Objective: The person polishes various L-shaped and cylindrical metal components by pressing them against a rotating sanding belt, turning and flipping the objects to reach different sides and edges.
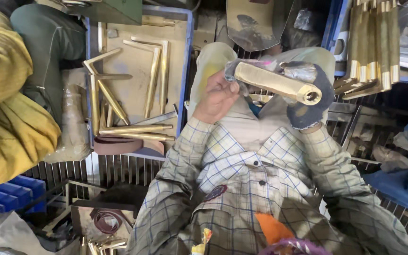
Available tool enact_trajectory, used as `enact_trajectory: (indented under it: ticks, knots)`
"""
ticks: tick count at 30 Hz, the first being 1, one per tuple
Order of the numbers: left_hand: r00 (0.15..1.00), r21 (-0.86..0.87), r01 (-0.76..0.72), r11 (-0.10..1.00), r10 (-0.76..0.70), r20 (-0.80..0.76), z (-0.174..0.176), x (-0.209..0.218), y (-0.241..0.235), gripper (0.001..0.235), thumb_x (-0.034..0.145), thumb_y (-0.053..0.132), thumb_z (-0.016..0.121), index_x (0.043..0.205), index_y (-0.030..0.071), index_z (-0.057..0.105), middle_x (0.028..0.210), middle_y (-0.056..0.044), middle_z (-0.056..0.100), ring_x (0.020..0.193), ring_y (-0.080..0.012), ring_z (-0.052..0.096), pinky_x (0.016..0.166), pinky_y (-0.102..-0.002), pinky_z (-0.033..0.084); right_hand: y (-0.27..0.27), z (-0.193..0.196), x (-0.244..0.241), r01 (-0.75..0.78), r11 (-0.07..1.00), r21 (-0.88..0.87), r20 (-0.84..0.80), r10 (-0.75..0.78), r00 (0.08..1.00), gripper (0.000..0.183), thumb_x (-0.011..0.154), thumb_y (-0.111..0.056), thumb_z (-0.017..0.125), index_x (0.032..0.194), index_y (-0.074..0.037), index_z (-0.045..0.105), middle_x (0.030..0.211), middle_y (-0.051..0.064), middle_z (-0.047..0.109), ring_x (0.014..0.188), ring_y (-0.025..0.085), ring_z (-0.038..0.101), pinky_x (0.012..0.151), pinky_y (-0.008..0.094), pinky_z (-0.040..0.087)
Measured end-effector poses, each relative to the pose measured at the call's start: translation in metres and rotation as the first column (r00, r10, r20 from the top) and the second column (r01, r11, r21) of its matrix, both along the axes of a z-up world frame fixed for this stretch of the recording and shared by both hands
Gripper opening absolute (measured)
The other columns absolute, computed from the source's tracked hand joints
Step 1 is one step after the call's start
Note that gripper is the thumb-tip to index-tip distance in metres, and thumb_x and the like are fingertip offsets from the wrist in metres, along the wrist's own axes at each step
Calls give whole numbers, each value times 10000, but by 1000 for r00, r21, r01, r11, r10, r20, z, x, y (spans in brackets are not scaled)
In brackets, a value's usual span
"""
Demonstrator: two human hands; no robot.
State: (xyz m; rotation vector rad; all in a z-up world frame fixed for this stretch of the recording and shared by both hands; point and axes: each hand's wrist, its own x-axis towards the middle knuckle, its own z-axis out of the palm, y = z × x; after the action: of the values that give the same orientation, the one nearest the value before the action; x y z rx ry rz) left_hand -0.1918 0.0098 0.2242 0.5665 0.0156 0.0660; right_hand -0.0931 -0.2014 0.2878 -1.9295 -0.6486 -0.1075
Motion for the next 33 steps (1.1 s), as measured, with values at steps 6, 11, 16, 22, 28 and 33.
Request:
enact_trajectory:
  ticks: [6, 11, 16, 22, 28, 33]
  knots:
    - [992, 461, -103, 882, 57, 112, 23, 15, 11, 643, 984, 129, 769, 1536, -18, 473, 1611, -88, 482, 1503, -197, 462, 1292, -355, 354, -4, -5, 16, -71, 997, 6, -26, 71, 997, 320, 1025, -241, 764, 1204, 18, 705, 1092, 104, 755, 1033, 226, 740, 1014, 337, 559]
    - [995, 731, -102, 675, 62, 81, 26, 28, 21, 627, 975, 52, 742, 1541, -10, 480, 1603, -113, 505, 1514, -192, 465, 1293, -345, 343, -18, -55, 38, -97, 991, 87, -166, 111, 980, 413, 928, -238, 782, 1210, 10, 609, 1119, 103, 665, 1068, 228, 674, 964, 364, 543]
    - [975, 618, -118, 777, 208, -76, -23, 57, 18, 448, 991, 51, 731, 1408, -26, 587, 1280, -73, 665, 1160, -134, 628, 1057, -302, 510, -22, -140, 65, 47, 979, -199, 326, 21, 945, 502, 984, -177, 748, 1375, 24, 506, 1320, 204, 547, 1250, 345, 552, 1094, 449, 458]
    - [944, 687, -108, 718, 291, -156, -78, 98, 58, 190, 1021, 116, 703, 1153, -21, 701, 942, -1, 712, 831, -84, 628, 778, -261, 526, 17, -213, 111, 17, 970, -243, -4, -19, 1000, 383, 964, -140, 721, 1259, 30, 546, 1219, 218, 577, 1151, 363, 570, 1009, 451, 465]
    - [888, 670, -123, 732, 382, -255, -112, 132, 73, 176, 1019, 147, 698, 1103, -6, 724, 891, 28, 692, 773, -63, 570, 701, -253, 478, 59, -261, 137, 0, 938, -346, -67, -24, 997, 272, 968, -98, 657, 1175, 47, 557, 1150, 223, 590, 1082, 373, 584, 960, 444, 473]
    - [836, 583, -192, 789, 443, -324, -146, 149, 68, 186, 1012, 150, 704, 1098, -11, 736, 909, 28, 702, 789, -58, 563, 712, -250, 471, 63, -285, 141, 21, 920, -391, -128, -77, 989, 187, 971, -64, 604, 1105, 62, 566, 1092, 228, 600, 1025, 381, 596, 920, 438, 479]
